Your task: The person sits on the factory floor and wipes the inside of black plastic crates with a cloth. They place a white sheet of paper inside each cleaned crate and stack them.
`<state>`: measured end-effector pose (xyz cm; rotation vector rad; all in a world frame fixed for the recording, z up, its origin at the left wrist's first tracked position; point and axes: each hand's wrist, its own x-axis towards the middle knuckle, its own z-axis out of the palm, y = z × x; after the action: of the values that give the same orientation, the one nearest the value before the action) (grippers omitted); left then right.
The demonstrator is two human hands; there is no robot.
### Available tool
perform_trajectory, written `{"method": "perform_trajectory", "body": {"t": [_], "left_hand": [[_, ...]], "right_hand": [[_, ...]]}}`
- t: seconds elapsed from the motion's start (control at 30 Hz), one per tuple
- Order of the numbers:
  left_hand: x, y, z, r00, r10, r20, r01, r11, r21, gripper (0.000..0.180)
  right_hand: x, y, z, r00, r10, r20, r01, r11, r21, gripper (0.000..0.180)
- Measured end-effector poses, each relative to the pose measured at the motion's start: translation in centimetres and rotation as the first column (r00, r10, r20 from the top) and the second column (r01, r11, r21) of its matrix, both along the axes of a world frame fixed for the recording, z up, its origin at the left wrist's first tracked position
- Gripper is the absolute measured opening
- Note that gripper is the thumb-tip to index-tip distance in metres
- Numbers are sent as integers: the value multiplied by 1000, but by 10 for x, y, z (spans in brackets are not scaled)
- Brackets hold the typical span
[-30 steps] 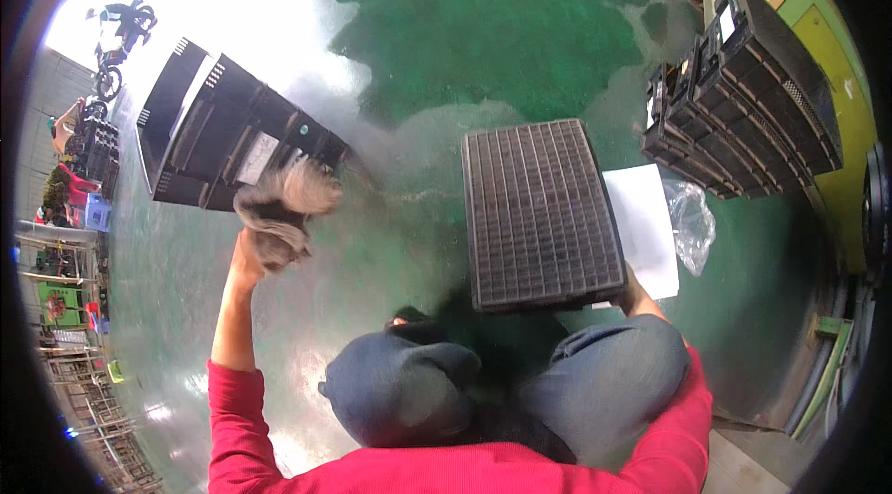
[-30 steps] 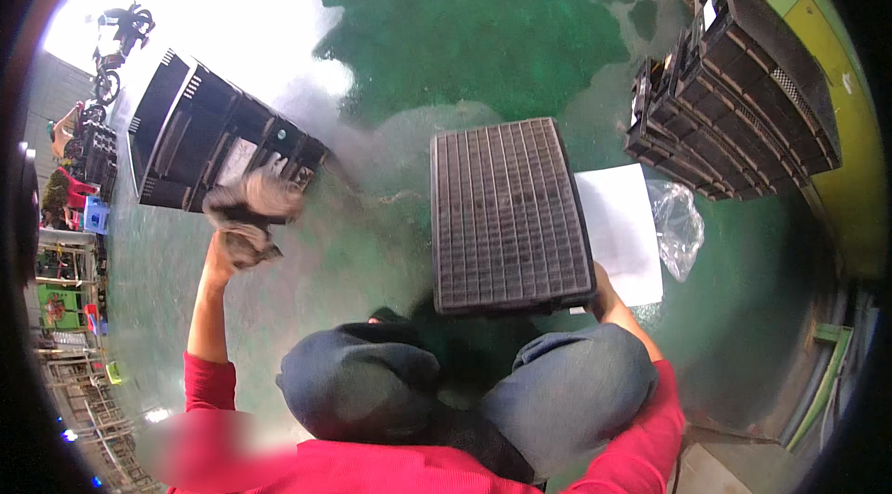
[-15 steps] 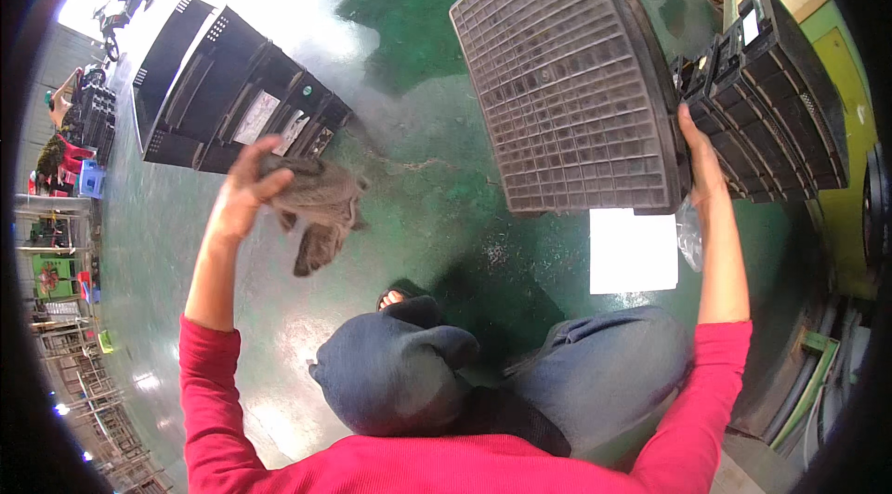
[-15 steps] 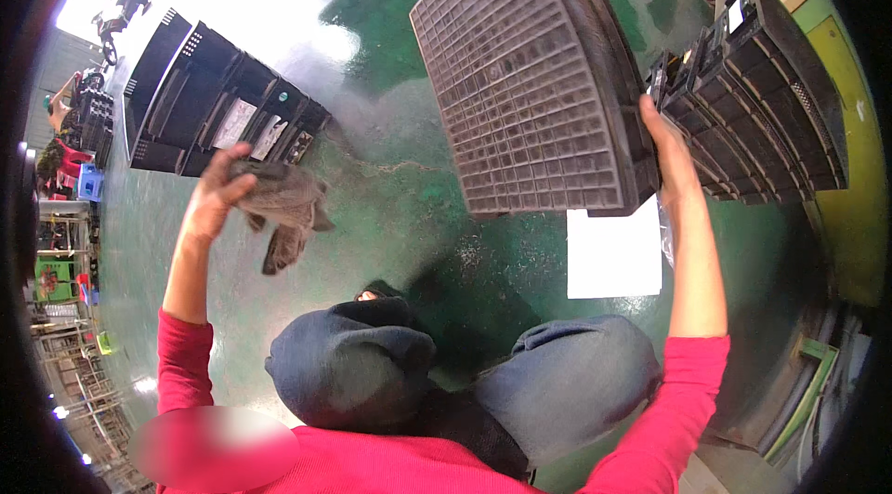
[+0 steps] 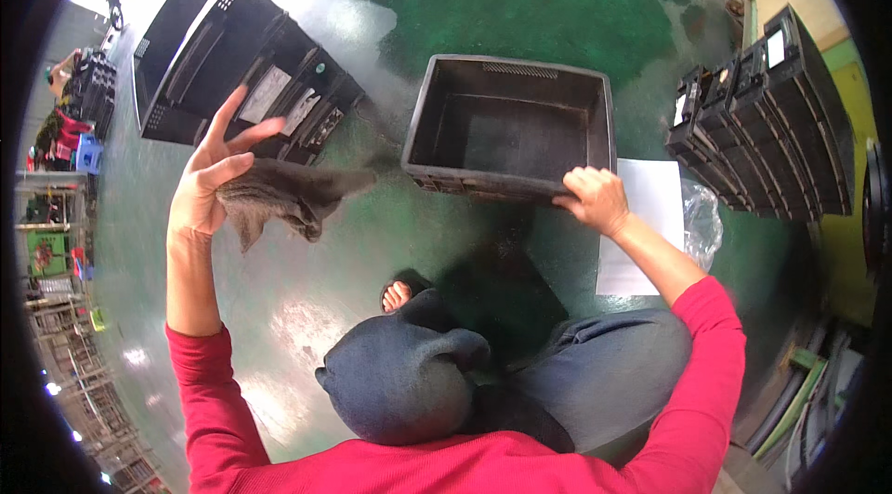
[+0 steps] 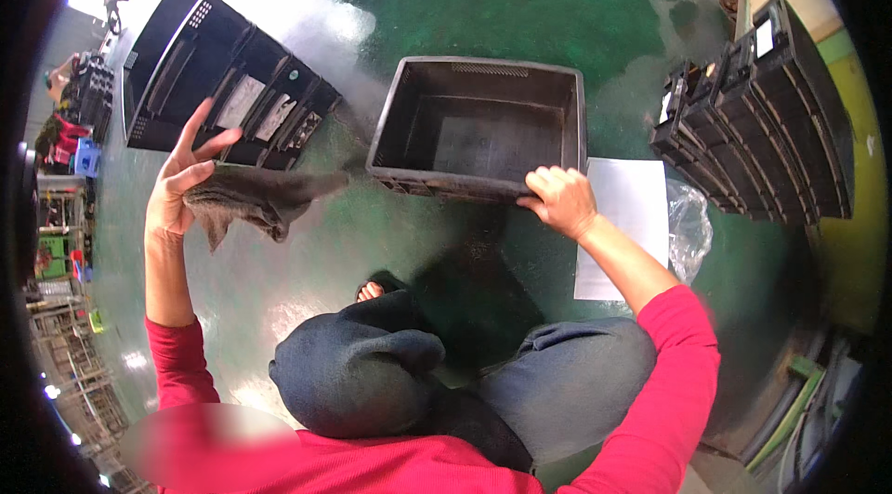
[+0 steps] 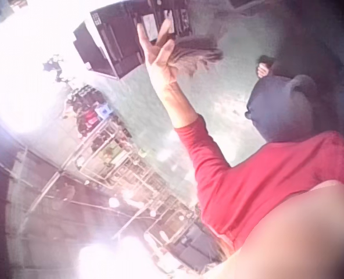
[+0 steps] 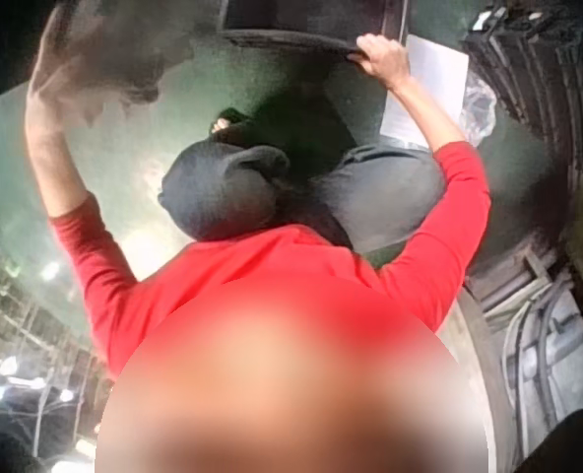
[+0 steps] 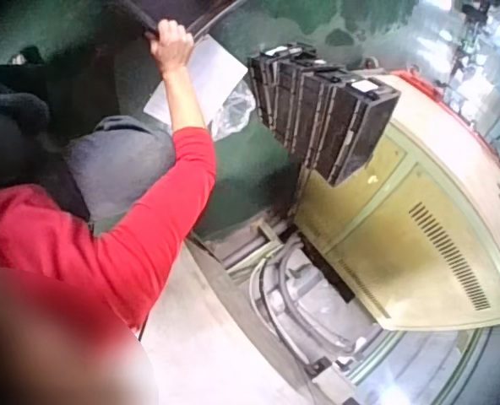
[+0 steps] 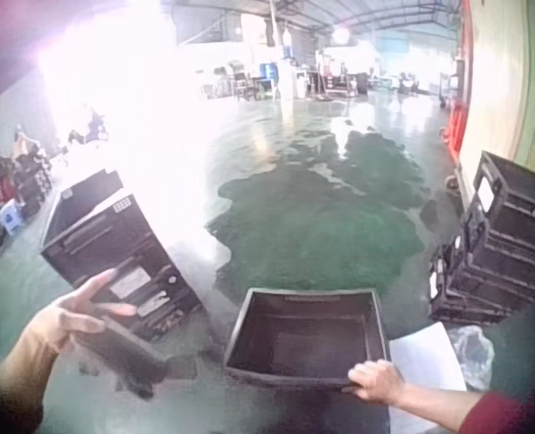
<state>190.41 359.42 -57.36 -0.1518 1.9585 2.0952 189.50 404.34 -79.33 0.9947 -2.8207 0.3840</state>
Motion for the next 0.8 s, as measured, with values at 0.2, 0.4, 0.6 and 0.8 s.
{"method": "perform_trajectory", "body": {"t": [0.2,0.4,0.6,0.8], "left_hand": [[-16,53,30,953,-169,-252,205,971,124,87],[-42,64,74,865,-243,-439,240,969,-63,95],[-72,95,-6,872,-154,-466,260,950,174,83],[-99,83,-217,929,-368,-43,143,463,-875,79]], "right_hand": [[7,16,-33,974,140,181,-163,980,119,34],[-26,25,0,933,-143,330,179,980,-81,23],[-57,55,31,849,-351,395,461,858,-228,18],[-69,1,-2,879,-233,415,279,959,-52,18]]}}
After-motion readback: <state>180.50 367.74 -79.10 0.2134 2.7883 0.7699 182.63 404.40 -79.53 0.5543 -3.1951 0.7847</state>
